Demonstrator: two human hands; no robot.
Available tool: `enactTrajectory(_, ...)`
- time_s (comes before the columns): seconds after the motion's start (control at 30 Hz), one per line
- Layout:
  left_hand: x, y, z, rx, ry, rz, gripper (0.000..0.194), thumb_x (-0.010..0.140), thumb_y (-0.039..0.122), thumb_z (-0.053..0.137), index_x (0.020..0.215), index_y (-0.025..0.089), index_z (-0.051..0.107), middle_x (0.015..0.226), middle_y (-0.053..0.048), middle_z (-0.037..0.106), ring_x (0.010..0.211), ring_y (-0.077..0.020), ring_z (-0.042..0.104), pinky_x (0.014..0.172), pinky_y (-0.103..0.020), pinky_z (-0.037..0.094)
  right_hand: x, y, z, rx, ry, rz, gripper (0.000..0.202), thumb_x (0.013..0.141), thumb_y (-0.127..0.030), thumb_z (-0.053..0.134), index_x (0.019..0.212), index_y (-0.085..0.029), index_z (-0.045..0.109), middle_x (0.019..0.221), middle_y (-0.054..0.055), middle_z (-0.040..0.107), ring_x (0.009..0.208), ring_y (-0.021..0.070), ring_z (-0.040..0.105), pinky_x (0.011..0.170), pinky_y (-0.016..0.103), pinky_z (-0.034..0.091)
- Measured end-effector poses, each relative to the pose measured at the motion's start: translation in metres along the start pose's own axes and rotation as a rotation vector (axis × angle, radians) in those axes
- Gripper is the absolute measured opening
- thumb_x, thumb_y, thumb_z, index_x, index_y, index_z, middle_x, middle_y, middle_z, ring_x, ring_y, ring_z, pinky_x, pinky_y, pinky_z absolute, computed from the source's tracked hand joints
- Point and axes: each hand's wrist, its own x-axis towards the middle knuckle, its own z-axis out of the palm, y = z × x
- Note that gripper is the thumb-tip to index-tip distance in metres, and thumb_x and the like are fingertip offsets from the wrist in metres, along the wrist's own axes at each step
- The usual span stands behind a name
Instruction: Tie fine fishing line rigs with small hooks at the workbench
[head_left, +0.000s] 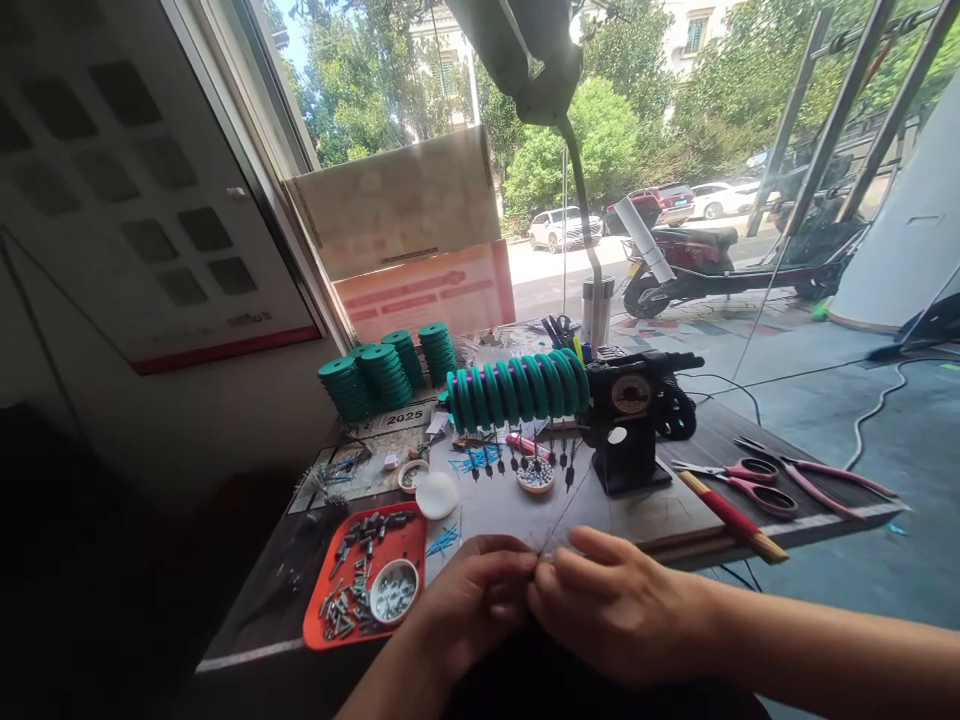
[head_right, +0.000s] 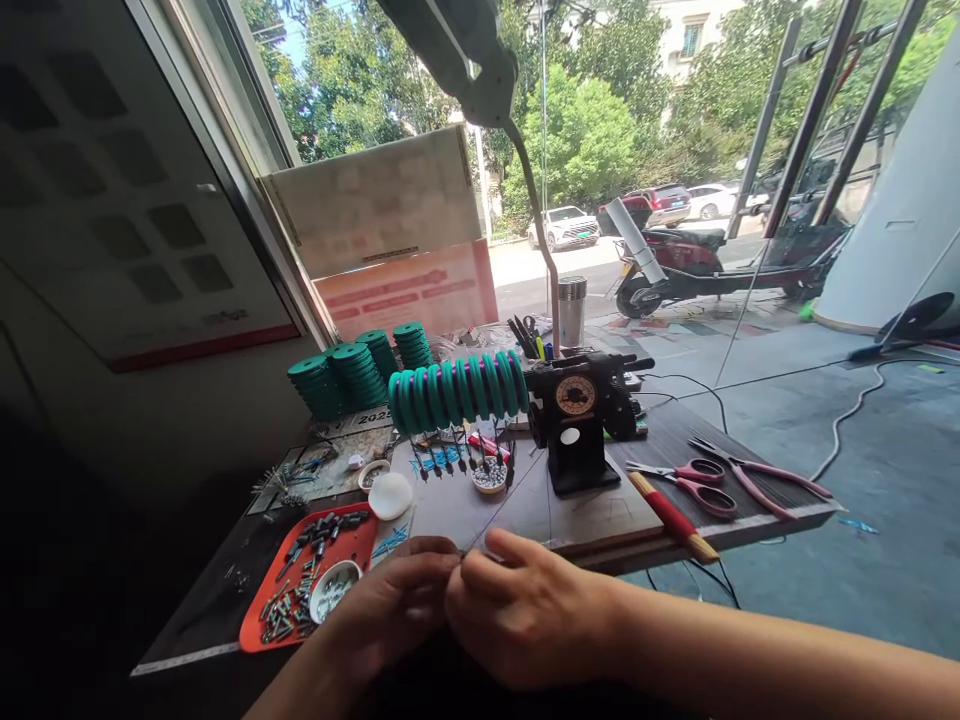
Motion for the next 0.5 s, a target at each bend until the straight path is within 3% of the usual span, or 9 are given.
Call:
enactTrajectory(0.07, 0.0, -0.003, 0.0, -0.007, 0.007, -0.006, 0.022, 0.049, 0.022, 0.071, 0.057, 0.016, 0.052, 0.045, 0.01, 0.036, 0.039, -0.0011, 0.025, 0.038, -0.015, 0.015, -0.003, -0.005, 0.006, -0.032, 0.011, -0.01, 0.027, 0.084, -0.004, 0.037, 0.074, -0.011, 0.061, 0.074, 0.005, 0.059, 0.063, 0.0148, 0.043, 0.06, 0.031, 0.033)
enactTrajectory(0.17, -0.004, -0.005, 0.002, 0.047, 0.023, 0.052, 0.017, 0.055, 0.022, 0.072, 0.057, 0.014, 0.057, 0.045, 0.008, 0.04, 0.039, -0.0023, 0.029, 0.04, -0.017, 0.018, 0.0, -0.01, 0.01, 0.101, -0.048, 0.042, 0.021, 0.082, -0.005, 0.042, 0.077, -0.012, 0.061, 0.07, 0.003, 0.059, 0.065, 0.0154, 0.043, 0.059, 0.03, 0.033)
enactTrajectory(0.23, -0.007, -0.006, 0.002, 0.19, 0.039, 0.199, 0.012, 0.059, 0.019, 0.073, 0.058, 0.013, 0.062, 0.051, 0.004, 0.05, 0.044, -0.0049, 0.037, 0.042, -0.018, 0.024, 0.004, -0.011, 0.008, 0.306, -0.072, 0.139, 0.017, 0.08, -0.006, 0.046, 0.074, -0.014, 0.06, 0.066, 0.002, 0.059, 0.064, 0.0152, 0.044, 0.058, 0.028, 0.034)
enactTrajectory(0.3, -0.009, -0.007, 0.001, 0.501, 0.068, 0.489, 0.006, 0.066, 0.016, 0.07, 0.063, 0.014, 0.066, 0.065, -0.001, 0.06, 0.057, -0.0098, 0.05, 0.049, -0.02, 0.033, 0.011, -0.008, 0.004, 0.557, -0.034, 0.329, 0.018, 0.08, -0.01, 0.049, 0.067, -0.016, 0.059, 0.064, 0.001, 0.059, 0.064, 0.0143, 0.046, 0.059, 0.025, 0.036)
enactTrajectory(0.37, -0.008, -0.012, -0.003, 0.873, 0.149, 0.872, 0.007, 0.076, 0.012, 0.061, 0.071, 0.015, 0.066, 0.079, -0.004, 0.064, 0.07, -0.0139, 0.058, 0.058, -0.021, 0.041, 0.022, 0.001, 0.001, 0.842, 0.015, 0.64, 0.018, 0.081, -0.016, 0.054, 0.065, -0.016, 0.06, 0.063, 0.001, 0.058, 0.063, 0.0134, 0.048, 0.06, 0.023, 0.038)
enactTrajectory(0.43, -0.005, -0.018, -0.007, 1.158, 0.315, 1.226, 0.015, 0.082, 0.007, 0.052, 0.08, 0.014, 0.065, 0.083, -0.007, 0.065, 0.072, -0.0155, 0.062, 0.063, -0.022, 0.045, 0.033, 0.014, 0.0, 1.096, 0.005, 0.93, 0.013, 0.077, -0.022, 0.058, 0.067, -0.016, 0.062, 0.063, 0.0, 0.058, 0.063, 0.0132, 0.051, 0.062, 0.024, 0.04)
enactTrajectory(0.5, -0.002, -0.023, -0.01, 1.365, 0.502, 1.478, 0.018, 0.084, 0.003, 0.048, 0.083, 0.011, 0.065, 0.082, -0.01, 0.065, 0.069, -0.0157, 0.063, 0.063, -0.023, 0.047, 0.044, 0.029, 0.004, 1.227, -0.044, 1.05, 0.01, 0.074, -0.02, 0.058, 0.067, -0.014, 0.061, 0.061, -0.001, 0.058, 0.061, 0.0124, 0.052, 0.062, 0.024, 0.042)
